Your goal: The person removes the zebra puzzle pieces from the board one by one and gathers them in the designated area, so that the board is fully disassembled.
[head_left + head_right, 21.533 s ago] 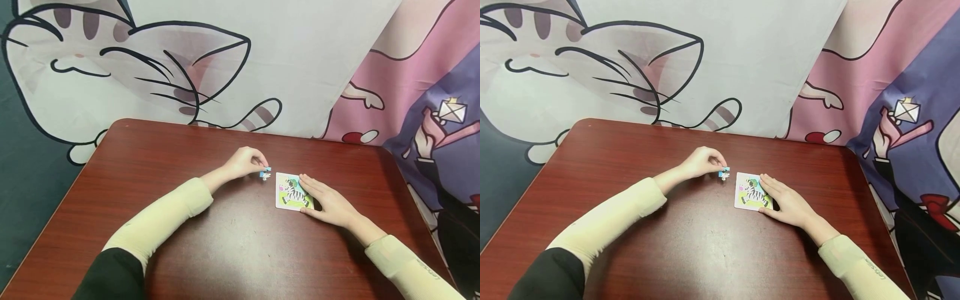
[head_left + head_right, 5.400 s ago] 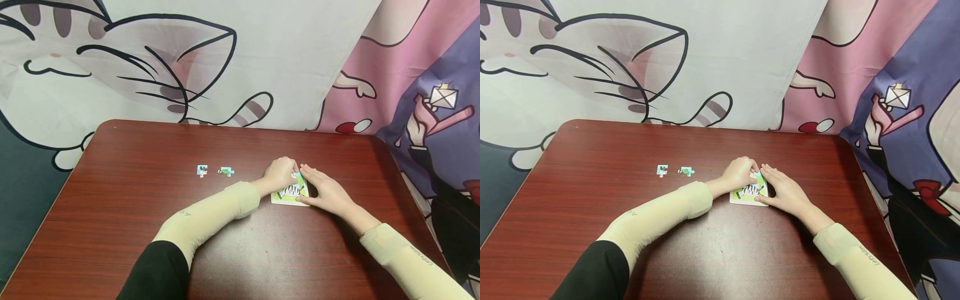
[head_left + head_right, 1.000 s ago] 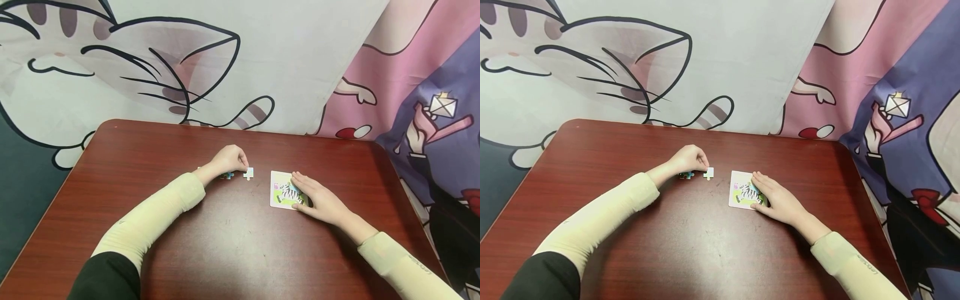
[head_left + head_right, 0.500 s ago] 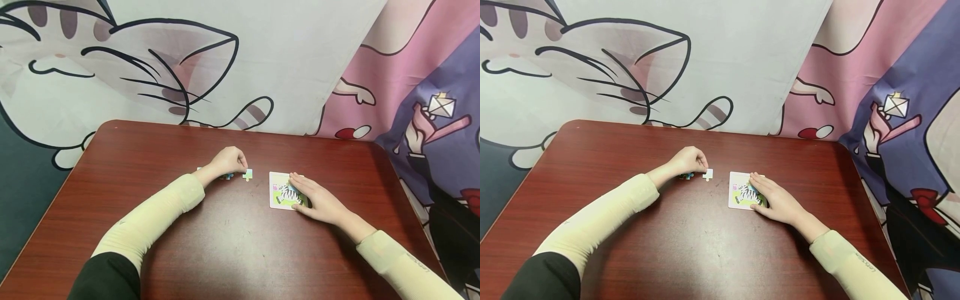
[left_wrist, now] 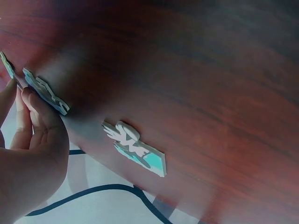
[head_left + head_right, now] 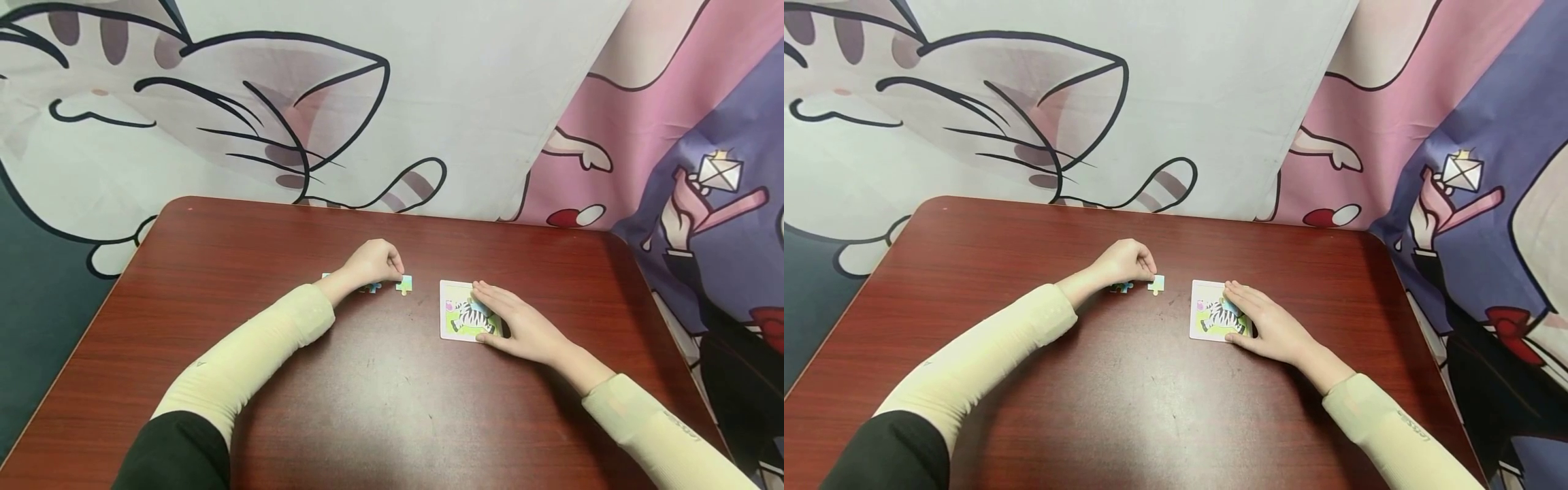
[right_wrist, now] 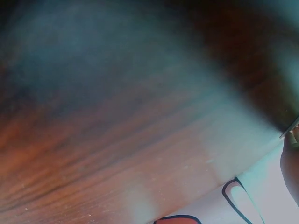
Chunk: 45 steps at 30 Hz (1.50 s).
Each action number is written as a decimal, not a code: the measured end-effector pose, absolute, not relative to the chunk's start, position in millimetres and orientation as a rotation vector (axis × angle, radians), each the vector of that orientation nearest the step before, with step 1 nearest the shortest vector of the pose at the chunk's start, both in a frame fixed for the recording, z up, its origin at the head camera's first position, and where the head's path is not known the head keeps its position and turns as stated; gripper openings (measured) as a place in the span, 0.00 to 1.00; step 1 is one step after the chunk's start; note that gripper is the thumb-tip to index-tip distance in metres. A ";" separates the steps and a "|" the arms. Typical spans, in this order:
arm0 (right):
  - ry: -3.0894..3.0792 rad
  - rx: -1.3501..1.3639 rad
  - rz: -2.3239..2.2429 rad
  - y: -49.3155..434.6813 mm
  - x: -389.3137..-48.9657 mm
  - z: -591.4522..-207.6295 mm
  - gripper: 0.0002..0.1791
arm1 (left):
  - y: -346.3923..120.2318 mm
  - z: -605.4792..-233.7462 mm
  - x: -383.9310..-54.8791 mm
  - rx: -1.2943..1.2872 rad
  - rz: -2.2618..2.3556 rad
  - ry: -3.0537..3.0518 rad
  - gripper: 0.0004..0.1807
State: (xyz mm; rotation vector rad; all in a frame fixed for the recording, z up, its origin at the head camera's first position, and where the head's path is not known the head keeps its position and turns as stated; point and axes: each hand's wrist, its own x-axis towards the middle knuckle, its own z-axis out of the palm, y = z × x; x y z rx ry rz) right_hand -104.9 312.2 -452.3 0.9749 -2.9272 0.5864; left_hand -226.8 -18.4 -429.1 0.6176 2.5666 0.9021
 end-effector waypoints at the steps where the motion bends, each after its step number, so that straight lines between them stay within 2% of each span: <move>1: -2.932 0.973 0.588 312.7 -105.2 -452.7 0.48 | -18.2 -429.3 -226.9 0.616 0.902 2.567 0.03; 18: -2.978 0.978 0.540 315.9 -107.4 -452.6 0.47 | -13.5 -427.9 -230.2 0.650 0.973 2.538 0.03; 34: -2.980 0.995 0.455 316.9 -105.9 -455.6 0.44 | 30.3 -419.6 -211.3 0.803 1.115 2.393 0.04; 45: -2.975 0.997 0.454 316.6 -104.9 -455.3 0.44 | 50.7 -425.5 -198.8 0.912 1.045 2.395 0.03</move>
